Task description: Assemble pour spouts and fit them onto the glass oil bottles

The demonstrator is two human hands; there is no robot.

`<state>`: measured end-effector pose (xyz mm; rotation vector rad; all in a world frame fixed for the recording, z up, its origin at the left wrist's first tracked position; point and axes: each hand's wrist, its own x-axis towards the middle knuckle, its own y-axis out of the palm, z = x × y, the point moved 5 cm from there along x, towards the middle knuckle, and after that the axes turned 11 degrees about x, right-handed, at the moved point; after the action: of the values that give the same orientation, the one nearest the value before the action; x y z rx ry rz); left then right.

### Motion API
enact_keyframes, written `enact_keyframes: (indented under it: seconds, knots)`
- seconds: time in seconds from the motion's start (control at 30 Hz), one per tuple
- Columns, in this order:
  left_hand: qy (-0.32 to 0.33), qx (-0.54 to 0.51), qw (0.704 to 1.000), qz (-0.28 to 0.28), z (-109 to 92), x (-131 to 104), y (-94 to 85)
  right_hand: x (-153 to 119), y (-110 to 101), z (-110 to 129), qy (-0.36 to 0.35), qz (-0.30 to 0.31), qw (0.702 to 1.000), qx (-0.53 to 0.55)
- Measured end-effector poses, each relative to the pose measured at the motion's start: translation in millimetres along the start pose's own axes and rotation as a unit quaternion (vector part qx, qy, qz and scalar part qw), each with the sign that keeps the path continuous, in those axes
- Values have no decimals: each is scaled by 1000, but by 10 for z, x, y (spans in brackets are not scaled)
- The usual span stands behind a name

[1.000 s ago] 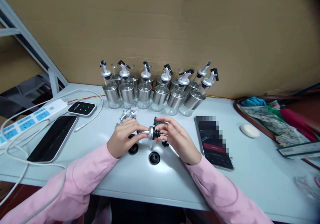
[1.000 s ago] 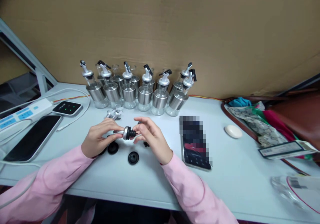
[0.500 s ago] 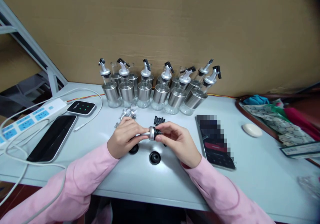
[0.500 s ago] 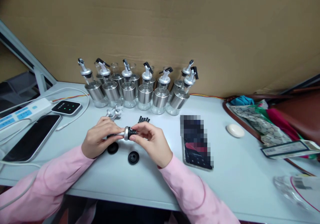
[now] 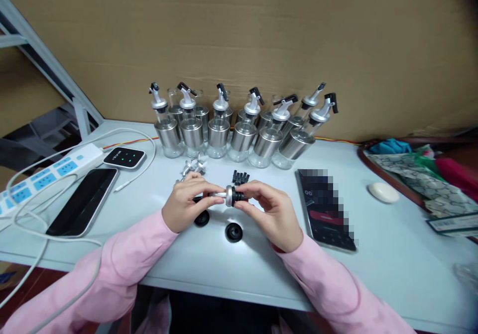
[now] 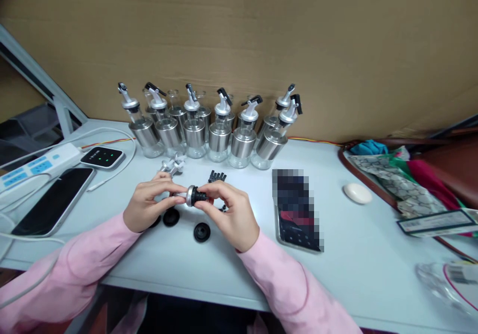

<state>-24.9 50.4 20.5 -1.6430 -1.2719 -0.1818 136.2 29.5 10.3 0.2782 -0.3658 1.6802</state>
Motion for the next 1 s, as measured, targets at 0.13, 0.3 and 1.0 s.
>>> enact_keyframes:
  seconds: [0.13, 0.3, 1.0]
  knots:
    - [-42, -1, 999, 13, 25, 10, 2, -18, 3, 58, -43, 2, 999, -17]
    - [-17, 18, 1000, 14, -34, 21, -12, -11, 6, 94, -55, 2, 998, -22]
    - [134, 148, 980, -4, -183, -45, -16, 18, 43, -159, 201, -11, 952, 230]
